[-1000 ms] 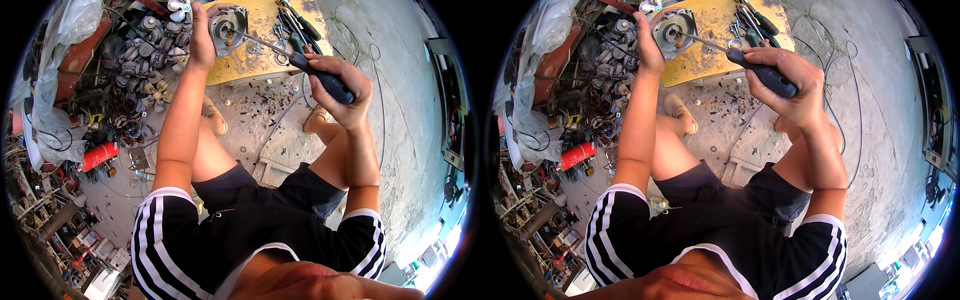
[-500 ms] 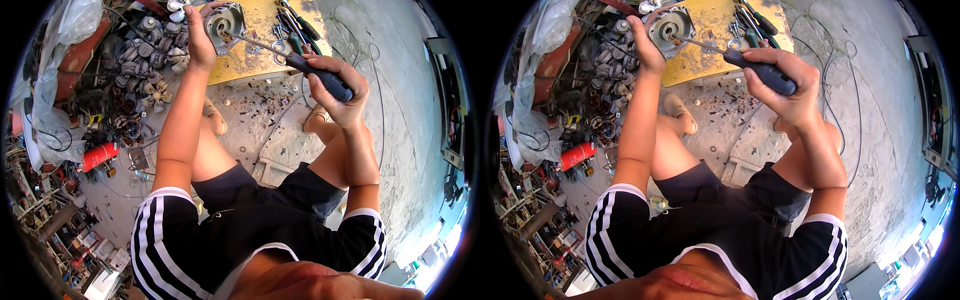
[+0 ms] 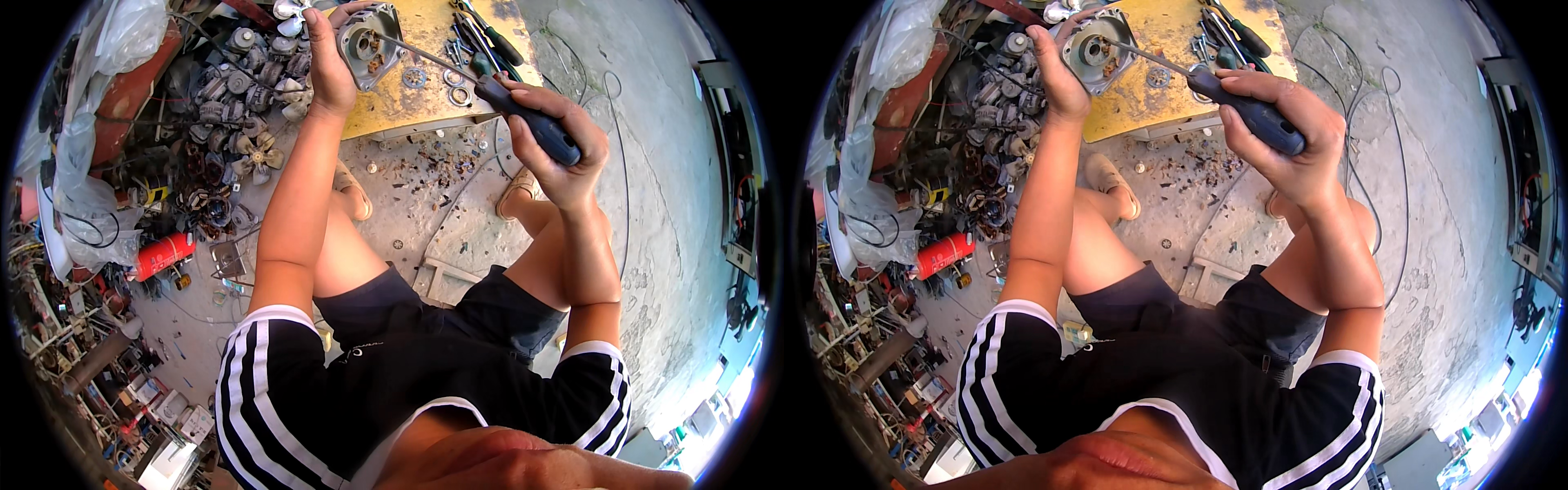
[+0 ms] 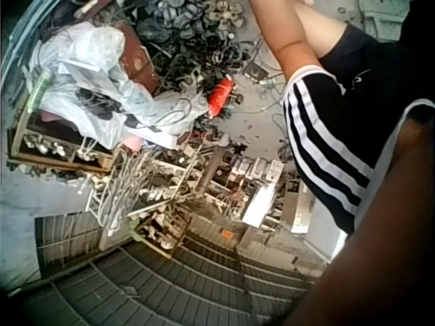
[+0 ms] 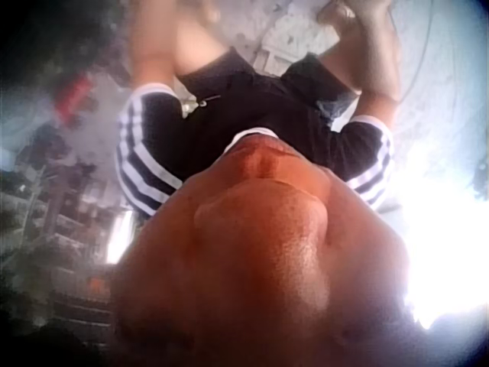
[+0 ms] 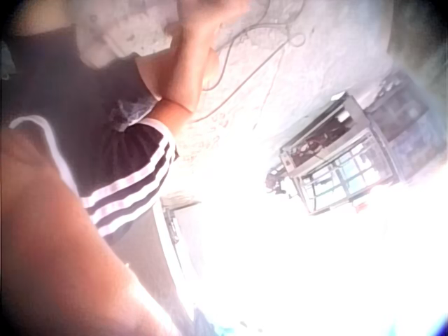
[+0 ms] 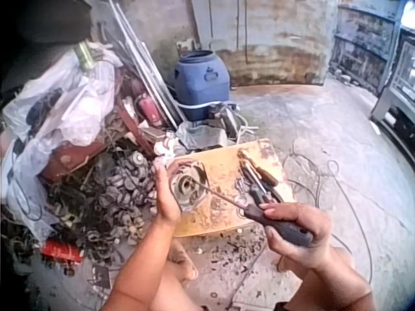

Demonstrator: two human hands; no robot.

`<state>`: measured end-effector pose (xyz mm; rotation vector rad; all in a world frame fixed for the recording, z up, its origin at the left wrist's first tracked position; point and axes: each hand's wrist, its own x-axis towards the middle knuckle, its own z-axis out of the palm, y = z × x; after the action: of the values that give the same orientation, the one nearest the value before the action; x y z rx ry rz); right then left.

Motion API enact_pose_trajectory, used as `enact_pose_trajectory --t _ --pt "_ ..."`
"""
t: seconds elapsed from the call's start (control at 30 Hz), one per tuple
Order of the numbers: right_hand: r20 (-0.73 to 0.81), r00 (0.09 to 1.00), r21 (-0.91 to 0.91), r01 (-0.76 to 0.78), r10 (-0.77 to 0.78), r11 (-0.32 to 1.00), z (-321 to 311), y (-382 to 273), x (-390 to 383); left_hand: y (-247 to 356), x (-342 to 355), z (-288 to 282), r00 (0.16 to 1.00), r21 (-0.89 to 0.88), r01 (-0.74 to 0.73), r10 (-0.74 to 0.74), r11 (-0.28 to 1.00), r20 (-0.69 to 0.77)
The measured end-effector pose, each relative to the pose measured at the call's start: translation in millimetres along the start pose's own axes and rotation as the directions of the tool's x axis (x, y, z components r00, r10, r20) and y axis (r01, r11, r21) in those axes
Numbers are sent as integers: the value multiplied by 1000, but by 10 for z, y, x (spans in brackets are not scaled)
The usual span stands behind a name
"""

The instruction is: The person disassembles an alternator by using a screwdriver to pry and remove internal components, then collects several screws by hand from the work surface.

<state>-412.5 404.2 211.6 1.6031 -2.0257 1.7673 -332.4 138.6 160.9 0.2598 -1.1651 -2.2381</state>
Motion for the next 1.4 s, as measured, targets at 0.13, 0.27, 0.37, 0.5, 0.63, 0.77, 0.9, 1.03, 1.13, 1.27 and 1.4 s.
enact_pose_trajectory --t 0.13,0.27,0.37,0.5,0.63,0.77,0.9,1.03,1.13,1.27,1.4 --pt "-47 999 -28 -6 5 1000 50 -20 -2 -5 -5 0 1000 -4 -3 3 1000 -8" --pt "16 999 -16 31 -31 999 45 -49 -12 0 -4 -4 1000 -3 -9 9 1000 -13" --pt "44 998 -1 54 -54 999 21 -38 -11 8 -6 -23 1000 -2 -17 16 1000 -21" --pt "8 998 -15 60 -60 998 27 -34 0 16 -8 -24 999 1 -22 22 1000 -23" --pt "55 997 17 49 -50 999 22 -52 -5 32 -20 9 999 -27 -6 5 1000 -34" --pt "76 997 59 2 -6 998 10 -51 -19 50 14 -103 1000 -91 16 -14 996 27" --pt "34 999 87 -7 4 996 32 -12 -35 78 -3 -43 1000 -62 25 -25 998 2" --pt "50 987 91 -155 151 984 -3 -42 -59 82 -5 -47 1000 -57 10 -10 998 5" --pt "-8 987 112 -157 159 981 11 -38 -74 87 -7 -46 999 -61 24 -22 998 32" --pt "44 986 94 -165 161 982 7 -38 -52 90 -2 -41 999 -115 29 -26 993 31" --pt "-56 997 74 -45 50 996 63 -18 -22 84 -12 13 1000 -39 6 -6 999 -3"
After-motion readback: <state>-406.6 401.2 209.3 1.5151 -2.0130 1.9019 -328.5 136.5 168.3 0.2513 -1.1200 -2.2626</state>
